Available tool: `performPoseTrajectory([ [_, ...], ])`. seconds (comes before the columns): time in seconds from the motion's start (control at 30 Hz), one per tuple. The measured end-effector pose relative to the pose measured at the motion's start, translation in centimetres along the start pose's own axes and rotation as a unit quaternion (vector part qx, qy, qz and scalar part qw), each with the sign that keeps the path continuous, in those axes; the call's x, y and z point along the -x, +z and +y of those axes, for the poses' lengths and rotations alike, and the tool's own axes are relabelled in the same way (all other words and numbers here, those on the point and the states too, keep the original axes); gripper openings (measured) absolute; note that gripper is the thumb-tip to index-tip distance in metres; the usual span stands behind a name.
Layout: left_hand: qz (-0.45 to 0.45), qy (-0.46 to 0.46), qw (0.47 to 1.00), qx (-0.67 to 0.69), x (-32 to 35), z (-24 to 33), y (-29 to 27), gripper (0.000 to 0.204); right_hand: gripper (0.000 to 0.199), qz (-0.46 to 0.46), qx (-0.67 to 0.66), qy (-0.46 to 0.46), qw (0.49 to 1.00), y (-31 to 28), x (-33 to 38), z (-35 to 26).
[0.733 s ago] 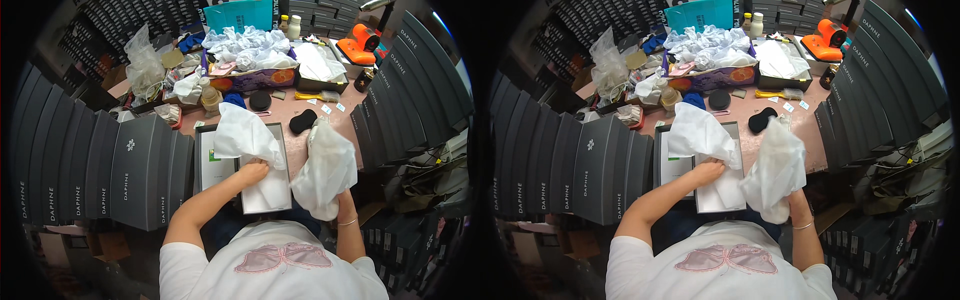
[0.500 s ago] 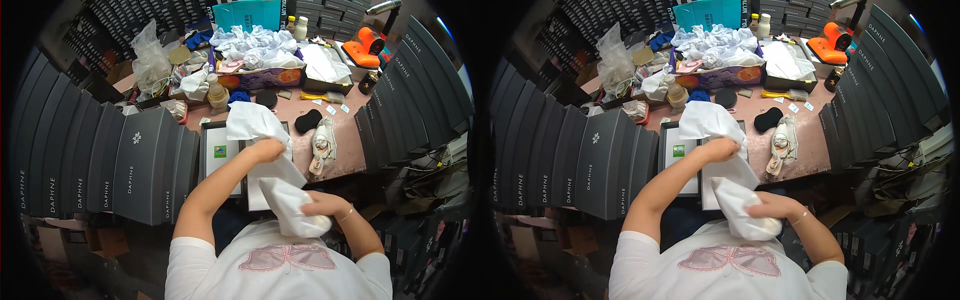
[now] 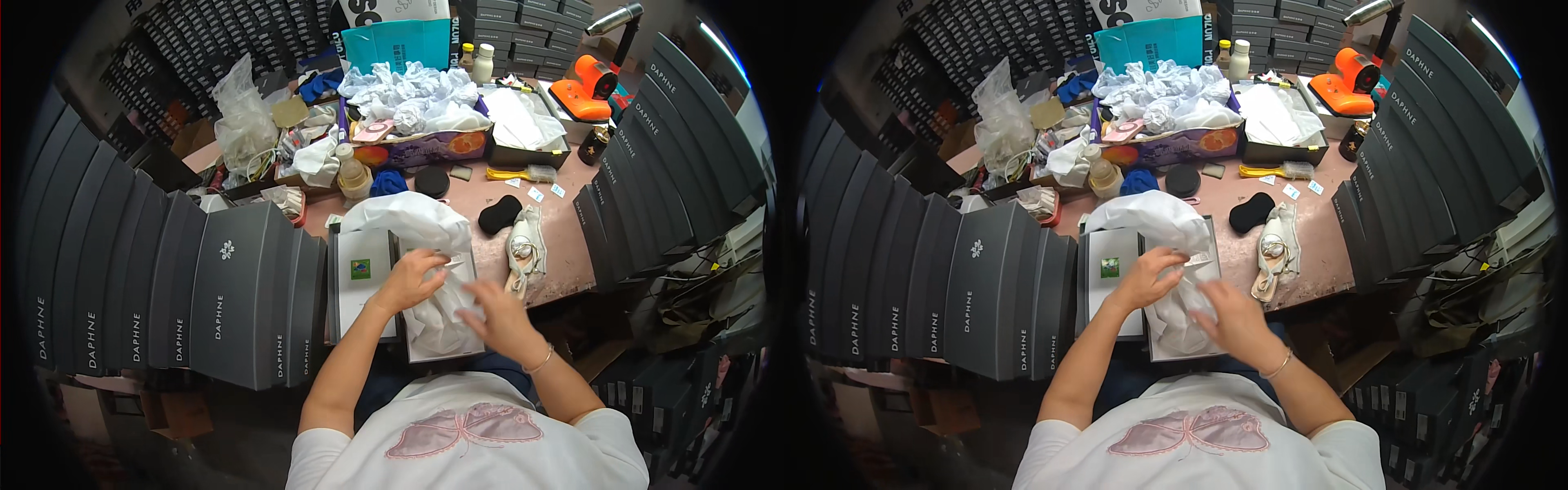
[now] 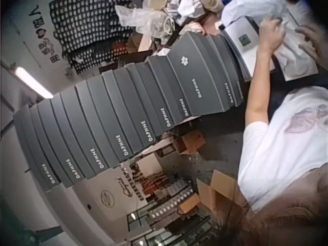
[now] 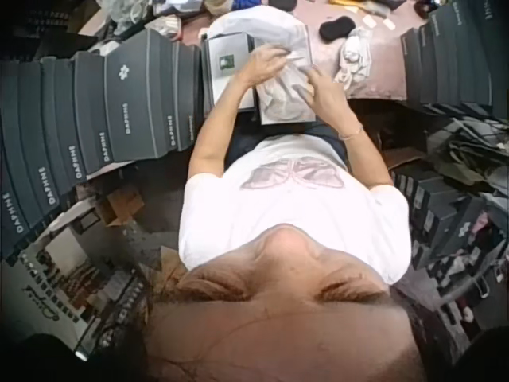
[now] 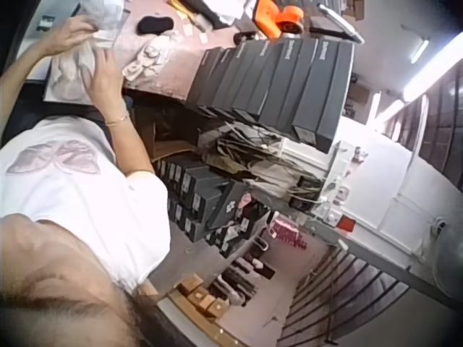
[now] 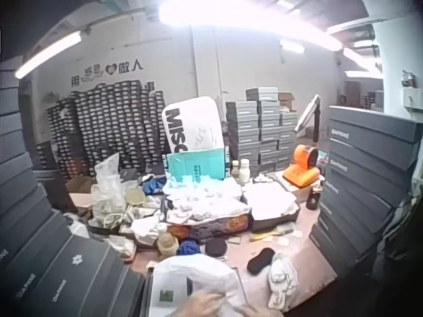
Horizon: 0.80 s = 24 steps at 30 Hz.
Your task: Inspecting, wiping, wrapping, and packing high-heeled shoes into boxes for shipment.
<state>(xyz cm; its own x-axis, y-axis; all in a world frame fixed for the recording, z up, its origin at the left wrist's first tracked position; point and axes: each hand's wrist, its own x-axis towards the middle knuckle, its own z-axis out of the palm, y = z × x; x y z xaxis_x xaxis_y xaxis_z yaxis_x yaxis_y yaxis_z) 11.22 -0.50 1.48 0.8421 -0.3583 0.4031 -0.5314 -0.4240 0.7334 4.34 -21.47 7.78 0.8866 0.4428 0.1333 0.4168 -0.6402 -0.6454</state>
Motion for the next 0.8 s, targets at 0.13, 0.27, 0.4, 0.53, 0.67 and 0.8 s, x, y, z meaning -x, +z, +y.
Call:
performPoseTrajectory([
  [0.13,0.113,-0.168,0.979,-0.014,0.1,1.2,0.2,0.016,0.058,0.188,-0.066,0.062,0.978,-2.9,-3.2,4.8],
  [0.27,0.185,-0.233,0.954,0.039,0.9,0.5,-0.8,0.026,0.079,0.087,0.140,0.146,0.976,-0.1,-2.0,12.9],
  [0.4,0.156,-0.262,0.952,0.036,0.7,1.8,-1.0,0.038,0.087,0.051,0.175,0.250,0.951,2.5,-0.6,18.5],
  [0.53,0.102,-0.118,0.987,-0.049,1.5,0.6,-1.4,0.026,0.084,0.100,0.041,0.211,0.971,2.3,2.0,21.7],
  [0.67,0.117,-0.123,0.984,-0.051,0.9,1.9,-2.1,0.019,0.077,0.179,-0.131,0.164,0.961,1.7,3.1,21.6],
  [0.8,0.073,-0.131,0.987,-0.062,0.8,3.1,-3.1,0.012,0.082,0.055,-0.540,0.159,0.824,-8.0,4.1,8.6],
])
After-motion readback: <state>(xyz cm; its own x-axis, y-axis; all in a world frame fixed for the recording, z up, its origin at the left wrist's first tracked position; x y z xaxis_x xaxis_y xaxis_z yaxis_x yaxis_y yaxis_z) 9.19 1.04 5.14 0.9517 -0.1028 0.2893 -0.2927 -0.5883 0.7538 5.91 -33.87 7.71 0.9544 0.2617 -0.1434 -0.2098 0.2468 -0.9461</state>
